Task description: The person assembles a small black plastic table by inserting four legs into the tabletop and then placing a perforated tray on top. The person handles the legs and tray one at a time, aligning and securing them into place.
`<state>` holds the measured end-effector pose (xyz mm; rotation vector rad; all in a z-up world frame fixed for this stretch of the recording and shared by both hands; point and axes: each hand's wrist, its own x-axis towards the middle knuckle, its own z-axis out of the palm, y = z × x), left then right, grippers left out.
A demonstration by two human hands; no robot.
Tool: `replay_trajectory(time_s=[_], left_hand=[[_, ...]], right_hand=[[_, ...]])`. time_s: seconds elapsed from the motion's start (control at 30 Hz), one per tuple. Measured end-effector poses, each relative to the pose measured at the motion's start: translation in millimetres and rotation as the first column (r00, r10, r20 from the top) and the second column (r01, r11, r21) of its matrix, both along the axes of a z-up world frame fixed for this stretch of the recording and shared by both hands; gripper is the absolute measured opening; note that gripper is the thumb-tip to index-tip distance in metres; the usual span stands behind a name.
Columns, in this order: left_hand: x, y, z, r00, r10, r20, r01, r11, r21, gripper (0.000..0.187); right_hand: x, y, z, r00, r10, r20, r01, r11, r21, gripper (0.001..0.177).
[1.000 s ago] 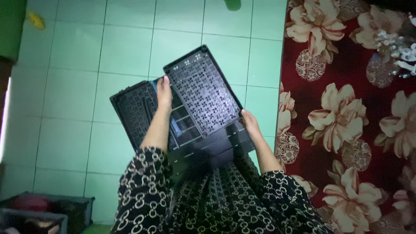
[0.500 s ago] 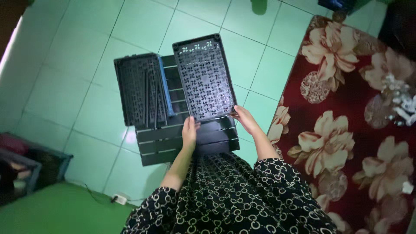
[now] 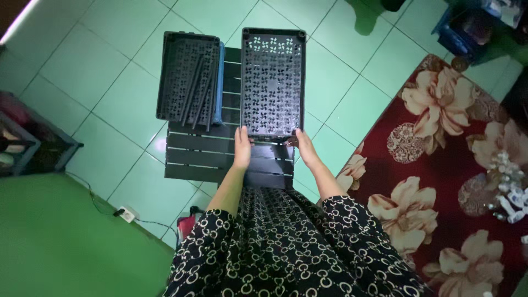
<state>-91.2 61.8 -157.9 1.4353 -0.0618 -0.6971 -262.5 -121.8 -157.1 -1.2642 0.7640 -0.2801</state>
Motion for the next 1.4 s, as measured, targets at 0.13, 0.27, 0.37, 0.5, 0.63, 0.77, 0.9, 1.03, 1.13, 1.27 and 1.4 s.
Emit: replay_trajectory(time_s=[0.13,0.27,0.37,0.5,0.63,0.77,0.9,1.03,1.13,1.27,1.4], left_hand=[[-1.3,-8.5,-2.3,0.997,0.051,-0.056,-0.055,0.996,-0.071,0.046],[-1.1,-13.2,-14.2,0.994,0.099,0.053,-0.091,0.987,-0.129,0.049],[-3.5,-12.0,-19.5,0.993,0.116,0.001,-0.115,0.982,-0.153,0.05],[-0.2,-17.7,-19.1,0.988,0.137,-0.068,-0.148,0.965,-0.214,0.049],[-3.6,-14.0,-21.3,0.99,0.132,-0.051,-0.14,0.967,-0.211,0.05],[0.4,-11.0,-18.2,0.99,0.116,0.083,-0.116,0.993,-0.012,0.058],[5.0,2.5,-15.1,0.869,0.081,0.488,-0.217,0.949,0.229,0.051],[50.6,6.9,3.5,0.715,0.12,0.688,-0.394,0.883,0.254,0.045],[110.6,-24.8,24.3,0.818,0.121,0.563,-0.323,0.905,0.275,0.044],[199.0,-103.9,45.8,0.917,-0.076,0.392,-0.025,0.969,0.245,0.05],[242.3,-168.9,46.3,0.955,-0.162,0.249,0.115,0.974,0.196,0.064]], right_hand=[[9.2,1.0,-2.6,0.996,-0.015,-0.09,0.005,0.994,-0.11,0.057],[5.7,1.2,-5.8,0.999,0.007,-0.049,-0.018,0.974,-0.228,0.059],[6.1,6.7,-7.6,0.998,-0.059,-0.013,0.056,0.986,-0.154,0.051],[10.7,6.3,-8.1,0.997,-0.07,-0.042,0.06,0.977,-0.206,0.053],[4.9,11.9,-9.4,0.997,-0.042,-0.059,0.027,0.971,-0.237,0.053],[8.4,7.2,-1.2,0.997,-0.044,-0.069,0.03,0.98,-0.197,0.055],[-3.7,-22.0,12.2,0.986,0.062,-0.152,-0.063,0.998,-0.003,0.062],[19.7,-84.9,29.1,0.994,-0.006,-0.11,0.002,1.0,-0.031,0.074],[78.8,-134.9,40.5,0.991,-0.07,-0.116,0.062,0.996,-0.07,0.077],[162.5,-184.2,55.0,0.986,-0.158,-0.049,0.158,0.987,-0.005,0.078],[205.3,-203.7,60.4,0.973,-0.195,0.122,0.209,0.971,-0.113,0.069]])
